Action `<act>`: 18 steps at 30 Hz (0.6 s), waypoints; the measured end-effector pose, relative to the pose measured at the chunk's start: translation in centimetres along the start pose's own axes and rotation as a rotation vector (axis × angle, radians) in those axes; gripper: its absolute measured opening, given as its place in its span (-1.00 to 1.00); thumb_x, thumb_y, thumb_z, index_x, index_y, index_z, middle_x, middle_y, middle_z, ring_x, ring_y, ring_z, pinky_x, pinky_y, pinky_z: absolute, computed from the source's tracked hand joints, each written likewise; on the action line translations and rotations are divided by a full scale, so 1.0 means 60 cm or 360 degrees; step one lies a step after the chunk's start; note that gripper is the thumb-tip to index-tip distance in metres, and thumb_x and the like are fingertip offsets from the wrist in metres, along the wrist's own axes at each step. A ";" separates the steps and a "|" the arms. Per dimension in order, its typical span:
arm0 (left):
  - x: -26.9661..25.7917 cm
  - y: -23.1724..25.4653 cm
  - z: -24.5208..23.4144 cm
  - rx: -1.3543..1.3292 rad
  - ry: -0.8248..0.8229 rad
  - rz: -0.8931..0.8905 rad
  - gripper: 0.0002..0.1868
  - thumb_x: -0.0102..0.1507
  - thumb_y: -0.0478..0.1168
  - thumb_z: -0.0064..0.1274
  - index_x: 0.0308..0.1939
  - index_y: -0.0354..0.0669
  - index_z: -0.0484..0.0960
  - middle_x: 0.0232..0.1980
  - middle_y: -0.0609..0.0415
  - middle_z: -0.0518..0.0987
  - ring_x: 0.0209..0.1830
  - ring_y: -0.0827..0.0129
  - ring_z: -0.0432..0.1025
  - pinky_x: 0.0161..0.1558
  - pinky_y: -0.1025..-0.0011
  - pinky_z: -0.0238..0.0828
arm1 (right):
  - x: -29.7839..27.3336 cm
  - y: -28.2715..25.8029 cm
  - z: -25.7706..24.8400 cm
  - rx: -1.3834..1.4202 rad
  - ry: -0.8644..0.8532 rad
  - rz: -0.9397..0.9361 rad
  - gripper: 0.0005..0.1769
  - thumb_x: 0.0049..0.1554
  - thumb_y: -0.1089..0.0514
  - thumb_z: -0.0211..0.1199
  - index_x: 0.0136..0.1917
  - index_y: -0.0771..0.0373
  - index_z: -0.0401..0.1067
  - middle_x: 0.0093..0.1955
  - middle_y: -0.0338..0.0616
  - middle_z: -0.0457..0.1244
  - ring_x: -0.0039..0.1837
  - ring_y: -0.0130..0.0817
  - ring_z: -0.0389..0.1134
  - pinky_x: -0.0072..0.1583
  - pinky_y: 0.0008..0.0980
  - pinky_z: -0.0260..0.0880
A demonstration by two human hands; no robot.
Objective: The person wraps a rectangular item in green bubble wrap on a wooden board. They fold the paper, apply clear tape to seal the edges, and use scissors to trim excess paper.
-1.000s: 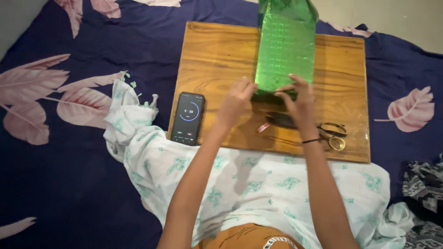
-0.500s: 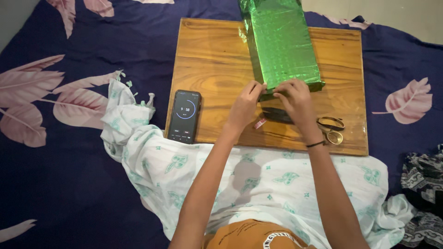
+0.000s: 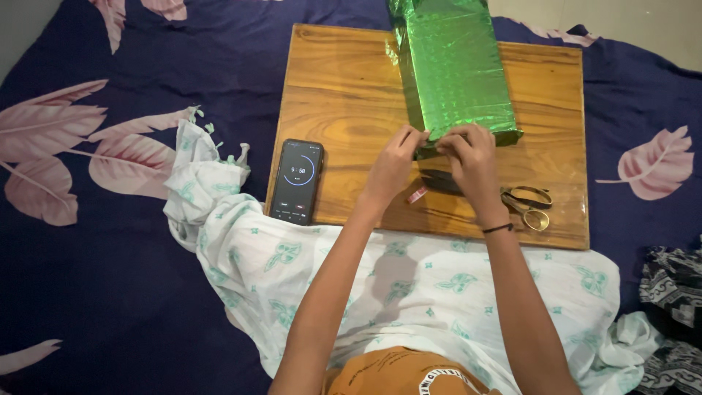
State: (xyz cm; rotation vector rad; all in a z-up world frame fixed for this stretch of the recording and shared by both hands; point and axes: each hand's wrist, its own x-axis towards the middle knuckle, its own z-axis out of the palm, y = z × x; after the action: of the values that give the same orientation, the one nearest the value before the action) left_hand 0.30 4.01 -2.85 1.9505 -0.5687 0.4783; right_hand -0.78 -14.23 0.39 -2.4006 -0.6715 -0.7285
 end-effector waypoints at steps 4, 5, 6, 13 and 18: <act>0.000 0.000 0.000 0.0000 -0.0004 -0.0017 -0.75 0.32 -0.48 -0.06 0.07 -0.30 0.54 -0.03 -0.09 0.50 0.02 0.00 0.49 -0.01 0.18 0.44 | -0.003 0.001 0.006 -0.0071 0.0025 -0.0040 -0.84 0.12 0.32 0.38 -0.01 0.22 0.50 0.08 -0.12 0.28 0.22 -0.03 0.27 0.29 -0.03 0.20; 0.000 0.000 0.000 -0.0013 0.0001 -0.0023 -0.73 0.31 -0.50 -0.07 0.07 -0.30 0.54 -0.03 -0.09 0.51 0.02 0.01 0.50 -0.02 0.19 0.44 | -0.003 0.002 0.008 -0.0086 0.0036 -0.0057 -0.84 0.13 0.31 0.39 0.00 0.22 0.50 0.08 -0.13 0.28 0.22 -0.05 0.27 0.34 -0.01 0.21; 0.000 0.001 0.000 -0.0026 0.0005 -0.0029 -0.71 0.29 -0.51 -0.08 0.08 -0.30 0.55 -0.02 -0.09 0.51 0.03 0.02 0.51 -0.02 0.20 0.45 | -0.004 0.002 0.009 -0.0102 0.0046 -0.0074 -0.84 0.14 0.30 0.40 0.00 0.22 0.50 0.07 -0.13 0.28 0.22 -0.06 0.28 0.38 0.01 0.22; 0.000 -0.006 0.006 -0.0082 0.0007 -0.0016 -0.76 0.32 -0.52 -0.06 0.05 -0.35 0.55 -0.05 -0.09 0.51 -0.02 0.12 0.56 -0.02 0.28 0.52 | -0.018 0.000 0.029 -0.0109 0.0211 -0.0073 -0.82 0.16 0.31 0.44 0.01 0.23 0.51 0.06 -0.14 0.30 0.22 -0.10 0.31 0.48 0.04 0.23; -0.002 -0.008 0.006 -0.0083 0.0026 -0.0032 -0.77 0.32 -0.53 -0.07 0.03 -0.33 0.54 -0.04 -0.08 0.51 0.00 0.09 0.55 -0.03 0.27 0.52 | -0.017 0.001 0.042 -0.0106 0.0281 -0.0044 -0.84 0.15 0.33 0.43 0.00 0.23 0.51 0.04 -0.16 0.30 0.20 -0.13 0.33 0.48 0.03 0.24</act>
State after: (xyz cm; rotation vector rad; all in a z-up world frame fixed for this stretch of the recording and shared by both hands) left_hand 0.52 3.85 -3.39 1.8991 -0.5458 0.4619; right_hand -0.61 -13.03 -2.02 -2.3554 -0.6179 -0.9752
